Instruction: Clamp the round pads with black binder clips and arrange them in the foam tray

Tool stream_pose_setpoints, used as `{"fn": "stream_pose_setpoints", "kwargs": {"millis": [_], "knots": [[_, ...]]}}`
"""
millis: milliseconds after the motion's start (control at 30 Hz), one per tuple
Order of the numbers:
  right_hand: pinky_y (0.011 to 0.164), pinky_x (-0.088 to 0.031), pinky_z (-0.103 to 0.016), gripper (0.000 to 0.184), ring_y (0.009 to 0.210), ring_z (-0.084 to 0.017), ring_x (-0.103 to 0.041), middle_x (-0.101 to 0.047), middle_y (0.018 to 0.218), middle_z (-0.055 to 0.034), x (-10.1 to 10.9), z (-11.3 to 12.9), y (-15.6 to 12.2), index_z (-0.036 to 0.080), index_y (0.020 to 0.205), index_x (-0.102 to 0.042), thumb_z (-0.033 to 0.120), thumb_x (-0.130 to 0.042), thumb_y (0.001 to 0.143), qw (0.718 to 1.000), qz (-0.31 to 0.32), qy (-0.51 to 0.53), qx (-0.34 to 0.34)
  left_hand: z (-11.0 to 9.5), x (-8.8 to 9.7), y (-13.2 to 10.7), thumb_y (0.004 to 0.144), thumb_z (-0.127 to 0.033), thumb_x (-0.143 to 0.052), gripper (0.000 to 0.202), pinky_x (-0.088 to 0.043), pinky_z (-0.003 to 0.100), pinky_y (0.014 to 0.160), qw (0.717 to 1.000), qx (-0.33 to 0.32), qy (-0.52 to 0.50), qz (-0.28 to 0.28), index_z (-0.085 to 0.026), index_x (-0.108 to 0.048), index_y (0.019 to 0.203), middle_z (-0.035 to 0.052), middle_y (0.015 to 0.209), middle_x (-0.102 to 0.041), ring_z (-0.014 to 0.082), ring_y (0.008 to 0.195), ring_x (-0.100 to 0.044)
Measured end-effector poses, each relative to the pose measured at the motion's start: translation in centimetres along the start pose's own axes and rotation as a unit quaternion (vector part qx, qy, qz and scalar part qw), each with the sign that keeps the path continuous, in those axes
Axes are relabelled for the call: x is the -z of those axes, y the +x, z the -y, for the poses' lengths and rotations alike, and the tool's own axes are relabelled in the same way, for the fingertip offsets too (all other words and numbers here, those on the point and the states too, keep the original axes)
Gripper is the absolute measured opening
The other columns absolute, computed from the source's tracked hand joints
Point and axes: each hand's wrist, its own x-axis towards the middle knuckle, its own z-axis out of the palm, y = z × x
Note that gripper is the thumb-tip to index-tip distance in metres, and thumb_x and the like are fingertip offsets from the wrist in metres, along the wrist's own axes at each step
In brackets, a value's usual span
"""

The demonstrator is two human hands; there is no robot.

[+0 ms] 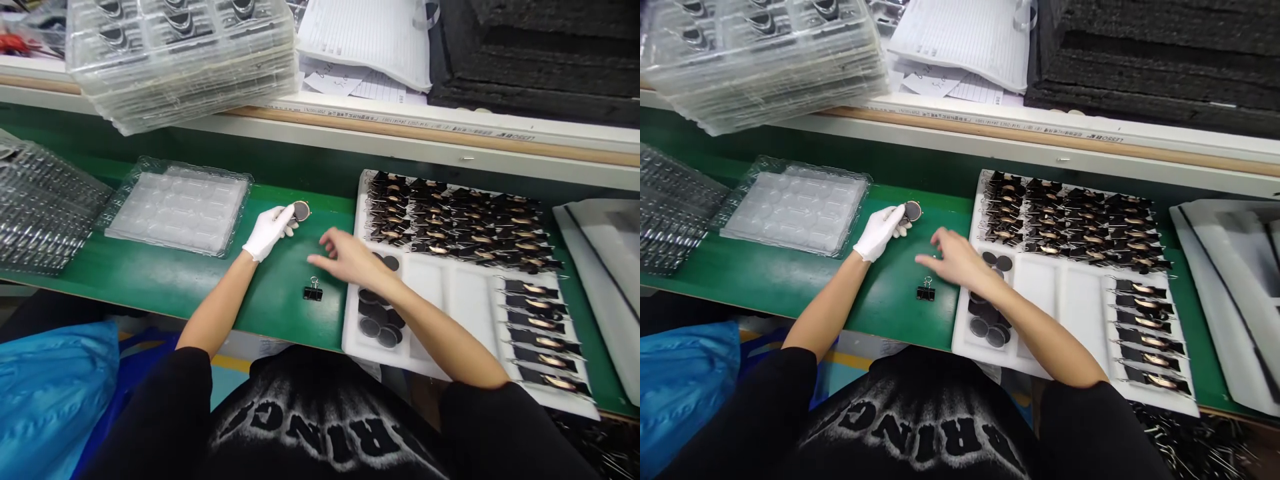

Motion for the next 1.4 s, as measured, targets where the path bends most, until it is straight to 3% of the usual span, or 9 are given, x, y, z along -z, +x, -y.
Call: {"fn": "stream_pose_setpoints", "kwargs": {"millis": [167,300,400,533,667,867,967,1167,1400], "knots": [[0.080,-0.050,-0.035,0.015,0.086,-0.023,-0.068,-0.069,0.088,-0.0069,-1.7,-0.3,-2.1,0.022,0.076,-0.067,0.025,-0.073,0.090,0.988,0.134,-0.024,0.078,0.4,1.0,0.7,0.090,-0.064,-0.068,0.050,-0.047,0.017,0.059,0.994,0.028,-0.096,0.031,-0.020,-0.065,0.114,0.0112,0.120,-0.072,0.0113,0.085,-0.071],[0.093,-0.053,-0.038,0.021,0.112,-0.027,-0.067,-0.072,0.107,-0.0112,-0.9,-1.6,-0.2,0.022,0.080,-0.061,0.031,-0.060,0.098,0.994,-0.025,0.101,0.029,-0.5,0.7,-0.1,0.091,-0.069,-0.063,0.053,-0.041,0.019,0.051,0.992,0.028,-0.120,0.037,-0.017,-0.068,0.103,0.0080,0.095,-0.073,0.0095,0.066,-0.063],[0.093,-0.057,-0.040,0.031,0.104,-0.025,-0.071,-0.074,0.106,-0.0108,0.0,-2.0,1.0,0.024,0.084,-0.058,0.051,-0.057,0.100,0.967,-0.119,0.223,-0.016,-1.6,0.2,-1.4,0.094,-0.078,-0.049,0.068,-0.035,0.024,0.045,0.993,0.067,-0.045,0.087,-0.015,-0.070,0.081,0.0073,0.067,-0.066,0.0127,0.054,-0.058],[0.102,-0.058,-0.039,0.046,0.106,-0.022,-0.073,-0.075,0.113,-0.0091,-0.2,-1.2,1.1,0.025,0.097,-0.060,0.063,-0.080,0.080,0.910,-0.162,0.381,-0.008,-2.6,-1.1,-3.1,0.091,-0.072,-0.059,0.057,-0.036,0.026,0.049,0.979,0.004,0.091,0.184,-0.016,-0.069,0.082,0.0019,0.066,-0.061,0.0122,0.054,-0.051],[0.108,-0.056,-0.039,0.055,0.109,-0.022,-0.073,-0.074,0.115,-0.0084,-0.5,-0.5,0.5,0.025,0.104,-0.062,0.058,-0.089,0.070,0.889,-0.147,0.433,-0.005,-2.7,-2.4,-4.0,0.091,-0.062,-0.062,0.049,-0.030,0.026,0.052,0.974,-0.050,0.186,0.122,-0.021,-0.048,0.069,-0.0036,0.063,-0.047,0.0110,0.058,-0.039],[0.082,-0.057,-0.035,0.039,0.089,-0.022,-0.070,-0.075,0.095,-0.0051,0.9,-0.5,1.4,0.022,0.099,-0.070,0.060,-0.069,0.090,0.951,-0.057,0.300,-0.037,-2.5,-3.0,-4.7,0.093,-0.054,-0.060,0.050,-0.028,0.027,0.054,0.969,-0.085,0.189,0.138,-0.020,-0.040,0.061,-0.0034,0.059,-0.039,0.0110,0.058,-0.036],[0.078,-0.048,-0.034,0.059,0.080,-0.021,-0.067,-0.072,0.079,-0.0045,0.8,-0.2,2.3,0.022,0.074,-0.069,0.066,-0.042,0.103,0.986,-0.079,0.149,-0.011,-2.3,-3.1,-4.8,0.091,-0.053,-0.062,0.053,-0.026,0.028,0.054,0.967,-0.095,0.197,0.135,-0.020,-0.037,0.058,-0.0032,0.057,-0.036,0.0108,0.057,-0.034],[0.077,-0.045,-0.031,0.073,0.073,-0.020,-0.063,-0.061,0.064,-0.0030,-1.6,-0.5,4.4,0.024,0.057,-0.054,0.071,-0.024,0.105,0.976,-0.108,0.184,-0.034,-2.5,-2.8,-4.7,0.092,-0.052,-0.062,0.054,-0.028,0.028,0.052,0.968,-0.112,0.175,0.138,-0.020,-0.038,0.057,-0.0028,0.057,-0.037,0.0102,0.055,-0.035],[0.055,-0.042,-0.030,0.066,0.053,-0.018,-0.050,-0.040,0.048,0.0034,-2.9,-3.1,6.1,0.028,0.056,-0.040,0.082,-0.040,0.095,0.962,-0.144,0.216,-0.083,-2.7,-1.4,-3.1,0.093,-0.075,-0.055,0.063,-0.034,0.025,0.043,0.998,0.035,0.002,0.061,-0.016,-0.075,0.085,0.0014,0.058,-0.056,0.0098,0.046,-0.045]]}}
